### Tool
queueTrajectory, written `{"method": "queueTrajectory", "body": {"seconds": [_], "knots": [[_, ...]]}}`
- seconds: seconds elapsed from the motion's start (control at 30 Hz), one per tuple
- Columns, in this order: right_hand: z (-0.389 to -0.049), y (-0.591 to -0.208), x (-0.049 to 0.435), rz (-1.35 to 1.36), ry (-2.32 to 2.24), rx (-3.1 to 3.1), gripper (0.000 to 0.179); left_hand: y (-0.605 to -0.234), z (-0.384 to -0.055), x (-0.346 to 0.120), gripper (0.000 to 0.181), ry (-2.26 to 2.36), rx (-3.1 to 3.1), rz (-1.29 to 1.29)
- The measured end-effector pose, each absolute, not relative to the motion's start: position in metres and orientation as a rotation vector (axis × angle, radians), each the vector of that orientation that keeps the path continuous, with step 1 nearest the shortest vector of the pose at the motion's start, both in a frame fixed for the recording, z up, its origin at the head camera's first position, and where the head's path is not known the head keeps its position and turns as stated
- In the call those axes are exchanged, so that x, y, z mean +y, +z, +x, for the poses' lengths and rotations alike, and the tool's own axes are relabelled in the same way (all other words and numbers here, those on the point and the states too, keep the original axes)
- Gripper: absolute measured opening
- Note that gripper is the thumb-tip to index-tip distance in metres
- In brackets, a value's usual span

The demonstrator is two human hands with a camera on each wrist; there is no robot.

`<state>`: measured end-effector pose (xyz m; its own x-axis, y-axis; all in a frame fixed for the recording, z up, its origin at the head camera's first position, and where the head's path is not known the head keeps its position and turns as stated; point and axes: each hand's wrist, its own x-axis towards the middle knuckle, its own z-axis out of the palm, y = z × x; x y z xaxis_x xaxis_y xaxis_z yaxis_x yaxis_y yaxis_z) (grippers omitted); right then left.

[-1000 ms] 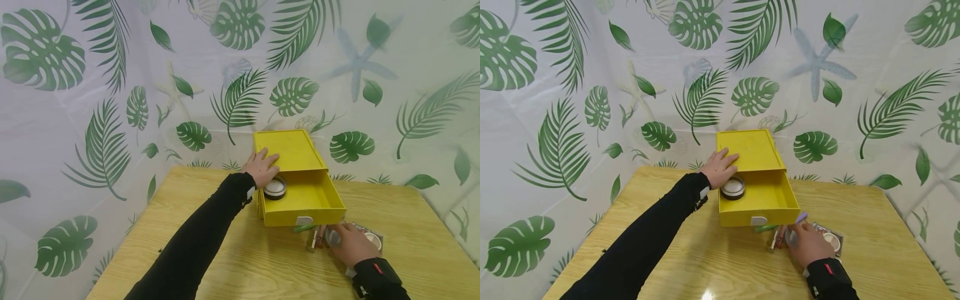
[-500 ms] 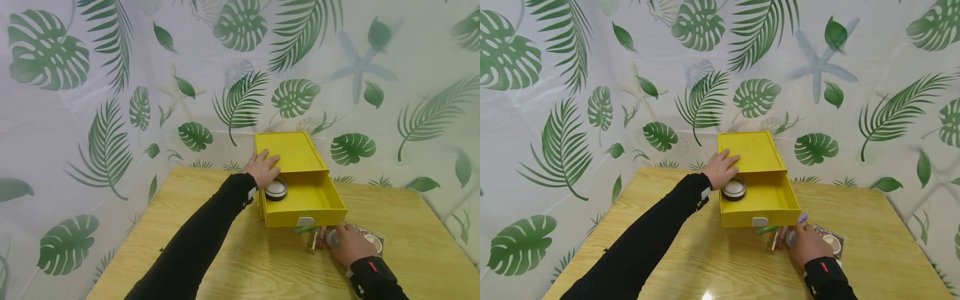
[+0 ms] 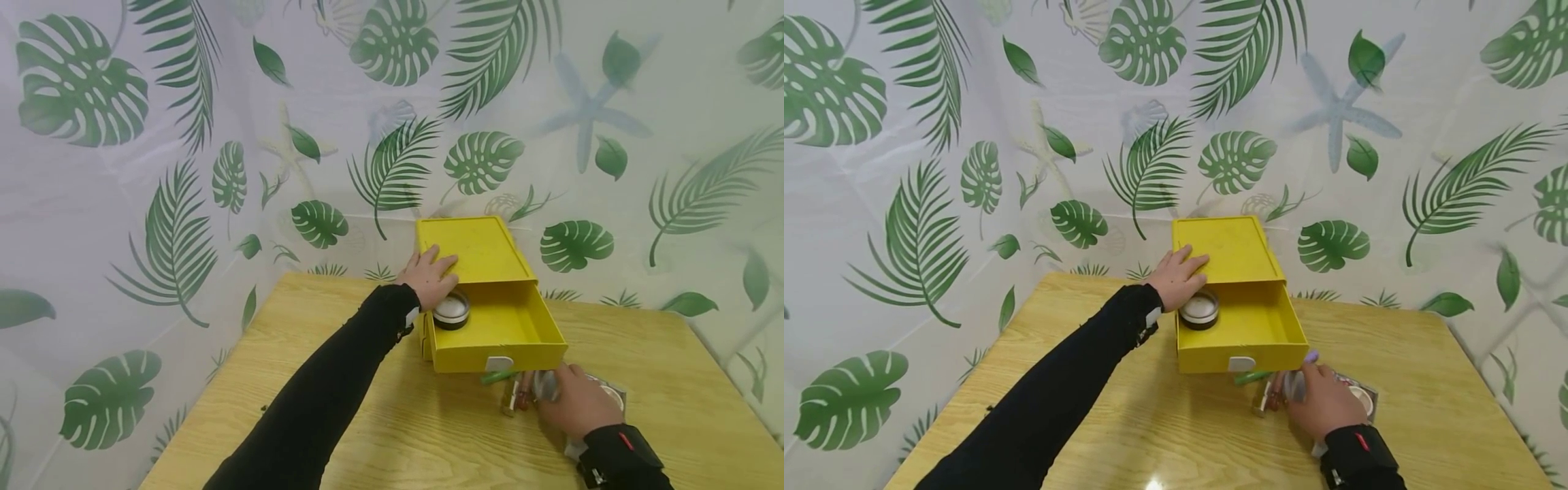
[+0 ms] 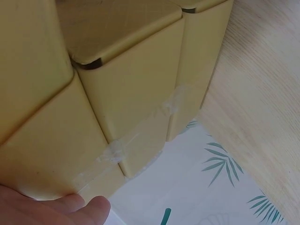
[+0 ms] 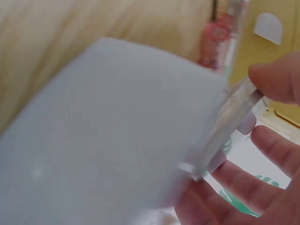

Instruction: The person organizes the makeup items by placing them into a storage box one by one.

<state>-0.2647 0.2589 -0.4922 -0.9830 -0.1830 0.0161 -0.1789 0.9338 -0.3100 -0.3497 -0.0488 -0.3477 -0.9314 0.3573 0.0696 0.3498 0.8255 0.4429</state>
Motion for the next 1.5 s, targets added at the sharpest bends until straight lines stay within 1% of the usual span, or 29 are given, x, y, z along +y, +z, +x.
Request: {"method": "queueTrajectory", "body": {"seconds": [0.07, 0.13, 0.2, 0.27, 0.4, 0.47, 0.63, 0.77, 1.17, 1.5], "knots": [[-0.265, -0.486, 0.261, -0.280, -0.547, 3.076, 0.067, -0.348, -0.350, -0.049, 0.049, 0.723, 2.987, 0.576], [-0.265, -0.478, 0.263, -0.283, -0.619, 3.068, 0.055, -0.347, -0.350, -0.048, 0.049, 0.724, 2.988, 0.573], [-0.266, -0.470, 0.265, -0.284, -0.688, 3.061, 0.047, -0.347, -0.350, -0.048, 0.049, 0.726, 2.990, 0.573], [-0.266, -0.461, 0.268, -0.299, -0.747, 3.060, 0.047, -0.347, -0.349, -0.048, 0.049, 0.725, 2.991, 0.570], [-0.262, -0.441, 0.271, -0.314, -0.861, 3.066, 0.069, -0.347, -0.348, -0.048, 0.049, 0.728, 2.990, 0.572], [-0.257, -0.432, 0.273, -0.303, -0.912, 3.071, 0.073, -0.347, -0.348, -0.048, 0.049, 0.731, 2.987, 0.576], [-0.249, -0.411, 0.272, -0.342, -1.023, 3.103, 0.072, -0.347, -0.347, -0.050, 0.048, 0.736, 2.982, 0.575], [-0.245, -0.396, 0.267, -0.419, -1.081, 3.158, 0.065, -0.347, -0.347, -0.050, 0.048, 0.737, 2.984, 0.571], [-0.241, -0.357, 0.243, -0.580, -1.045, 3.325, 0.059, -0.350, -0.349, -0.047, 0.049, 0.718, 2.989, 0.556], [-0.245, -0.343, 0.214, -0.793, -0.922, 3.348, 0.054, -0.351, -0.352, -0.046, 0.049, 0.699, 3.000, 0.567]]}}
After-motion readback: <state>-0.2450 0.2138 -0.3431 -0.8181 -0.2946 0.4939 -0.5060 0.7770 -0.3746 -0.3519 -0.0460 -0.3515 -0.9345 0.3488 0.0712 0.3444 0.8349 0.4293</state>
